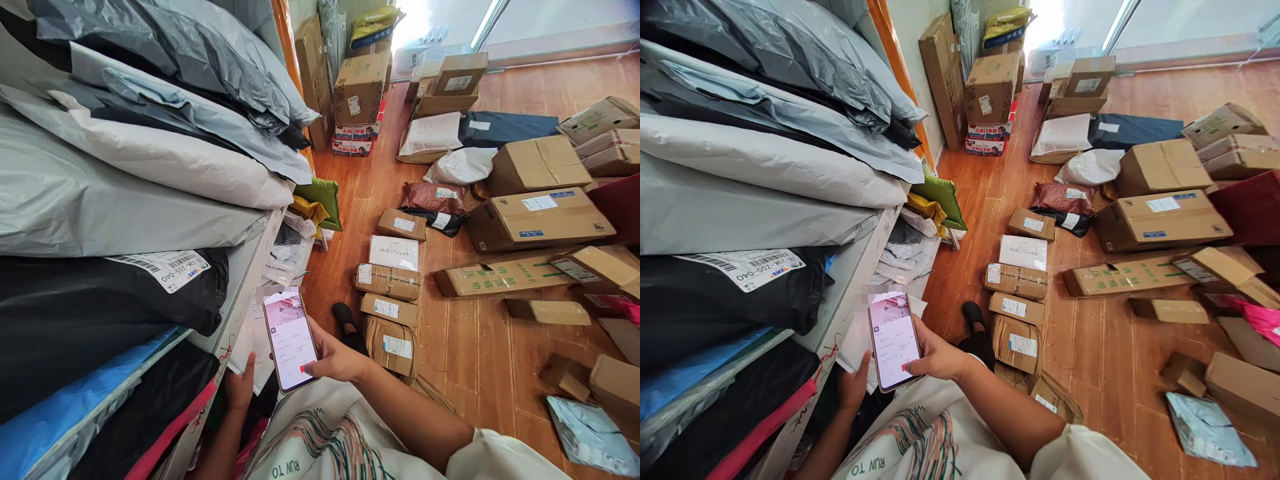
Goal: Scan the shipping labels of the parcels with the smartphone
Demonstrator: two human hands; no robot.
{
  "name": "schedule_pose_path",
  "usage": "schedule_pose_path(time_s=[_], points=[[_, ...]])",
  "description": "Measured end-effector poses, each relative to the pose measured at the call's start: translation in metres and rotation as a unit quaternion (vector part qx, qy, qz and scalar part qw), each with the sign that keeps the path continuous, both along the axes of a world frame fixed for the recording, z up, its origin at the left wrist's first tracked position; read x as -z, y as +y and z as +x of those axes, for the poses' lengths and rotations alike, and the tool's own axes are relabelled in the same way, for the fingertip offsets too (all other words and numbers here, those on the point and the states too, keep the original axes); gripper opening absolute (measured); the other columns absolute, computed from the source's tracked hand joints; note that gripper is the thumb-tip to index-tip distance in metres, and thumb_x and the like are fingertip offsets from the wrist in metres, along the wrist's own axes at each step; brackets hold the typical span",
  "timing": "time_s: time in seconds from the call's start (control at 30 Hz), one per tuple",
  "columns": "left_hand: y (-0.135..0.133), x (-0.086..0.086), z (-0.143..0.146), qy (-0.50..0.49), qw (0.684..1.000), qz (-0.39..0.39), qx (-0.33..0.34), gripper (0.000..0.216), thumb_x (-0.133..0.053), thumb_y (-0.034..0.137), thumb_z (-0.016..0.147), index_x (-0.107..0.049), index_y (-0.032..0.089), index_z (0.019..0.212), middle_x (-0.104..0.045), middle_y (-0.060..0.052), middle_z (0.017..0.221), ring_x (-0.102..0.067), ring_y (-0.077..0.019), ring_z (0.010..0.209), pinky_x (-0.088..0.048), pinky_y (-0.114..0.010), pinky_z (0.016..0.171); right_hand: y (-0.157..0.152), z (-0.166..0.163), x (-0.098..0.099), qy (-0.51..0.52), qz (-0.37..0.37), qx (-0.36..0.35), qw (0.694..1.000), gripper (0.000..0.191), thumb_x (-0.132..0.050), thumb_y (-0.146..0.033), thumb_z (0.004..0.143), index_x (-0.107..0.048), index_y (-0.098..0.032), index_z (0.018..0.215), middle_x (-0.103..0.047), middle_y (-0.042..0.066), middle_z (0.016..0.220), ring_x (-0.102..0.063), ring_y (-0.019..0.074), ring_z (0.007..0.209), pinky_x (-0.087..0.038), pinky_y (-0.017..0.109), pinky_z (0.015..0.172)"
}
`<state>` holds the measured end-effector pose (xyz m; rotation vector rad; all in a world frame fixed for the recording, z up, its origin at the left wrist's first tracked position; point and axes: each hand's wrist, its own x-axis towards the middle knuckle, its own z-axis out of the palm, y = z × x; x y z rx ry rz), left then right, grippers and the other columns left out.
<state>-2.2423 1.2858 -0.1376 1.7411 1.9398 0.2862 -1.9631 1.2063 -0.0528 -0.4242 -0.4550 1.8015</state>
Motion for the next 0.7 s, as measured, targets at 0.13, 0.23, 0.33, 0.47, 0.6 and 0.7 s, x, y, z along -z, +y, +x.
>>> schedule_pose_path(time_s=[0.13, 0.23, 0.33, 0.47, 0.6, 0.7], points=[[0.0, 0.0, 0.0, -0.002, 1.0, -0.006, -0.004, 0.043, -0.049, 0.059, 0.072, -0.07, 0.021, 0.077, -0.072, -0.017, 0.099, -0.063, -0.0359, 0.107, -0.05, -0.046, 0.095, 0.0, 0.001, -0.001, 0.001, 0.001, 0.004, 1.0, 0.091, -0.082, -0.025, 0.063, -0.029, -0.029, 0.138, -0.048, 0.01, 0.14, -0.05, 0.0263, 0.125, -0.038, 0.043, 0.102], [0.001, -0.001, 0.0, 0.0, 1.0, -0.007, -0.006, 0.048, -0.05, 0.061, 0.07, -0.07, 0.018, 0.078, -0.072, -0.019, 0.098, -0.062, -0.0375, 0.107, -0.05, -0.048, 0.094, 0.0, 0.001, -0.002, 0.0, 0.001, 0.007, 1.0, 0.092, -0.081, -0.024, 0.064, -0.028, -0.029, 0.138, -0.048, 0.01, 0.14, -0.052, 0.0261, 0.123, -0.039, 0.043, 0.101], [0.002, -0.001, 0.0, -0.003, 1.0, -0.004, 0.001, 0.05, -0.049, 0.062, 0.069, -0.069, 0.017, 0.078, -0.072, -0.02, 0.097, -0.062, -0.038, 0.108, -0.049, -0.049, 0.095, 0.001, 0.001, -0.001, -0.008, -0.004, 0.007, 1.0, 0.092, -0.081, -0.023, 0.064, -0.027, -0.029, 0.139, -0.048, 0.011, 0.139, -0.053, 0.0262, 0.122, -0.041, 0.043, 0.098], [0.002, -0.002, 0.002, -0.001, 1.0, 0.006, 0.008, 0.049, -0.047, 0.064, 0.069, -0.068, 0.019, 0.074, -0.072, -0.019, 0.098, -0.062, -0.0369, 0.108, -0.049, -0.049, 0.095, 0.003, 0.005, 0.006, -0.012, -0.012, 0.025, 1.0, 0.092, -0.08, -0.024, 0.065, -0.026, -0.027, 0.138, -0.056, 0.012, 0.131, -0.059, 0.0272, 0.115, -0.046, 0.043, 0.092], [0.002, -0.003, 0.003, 0.024, 1.0, -0.002, -0.003, 0.049, -0.045, 0.068, 0.067, -0.063, 0.022, 0.058, -0.072, -0.021, 0.082, -0.065, -0.0389, 0.1, -0.051, -0.051, 0.088, 0.004, 0.012, 0.018, -0.015, -0.029, 0.07, 0.997, 0.087, -0.08, -0.022, 0.064, -0.03, -0.027, 0.135, -0.058, 0.01, 0.129, -0.06, 0.0264, 0.115, -0.045, 0.044, 0.095], [0.001, -0.004, 0.004, 0.057, 0.998, -0.014, -0.021, 0.052, -0.044, 0.072, 0.065, -0.053, 0.026, 0.044, -0.066, -0.019, 0.059, -0.068, -0.041, 0.08, -0.053, -0.052, 0.074, 0.004, 0.017, 0.028, -0.011, -0.041, 0.09, 0.995, 0.086, -0.079, -0.02, 0.064, -0.031, -0.027, 0.135, -0.061, 0.01, 0.126, -0.062, 0.0261, 0.112, -0.046, 0.045, 0.095]])
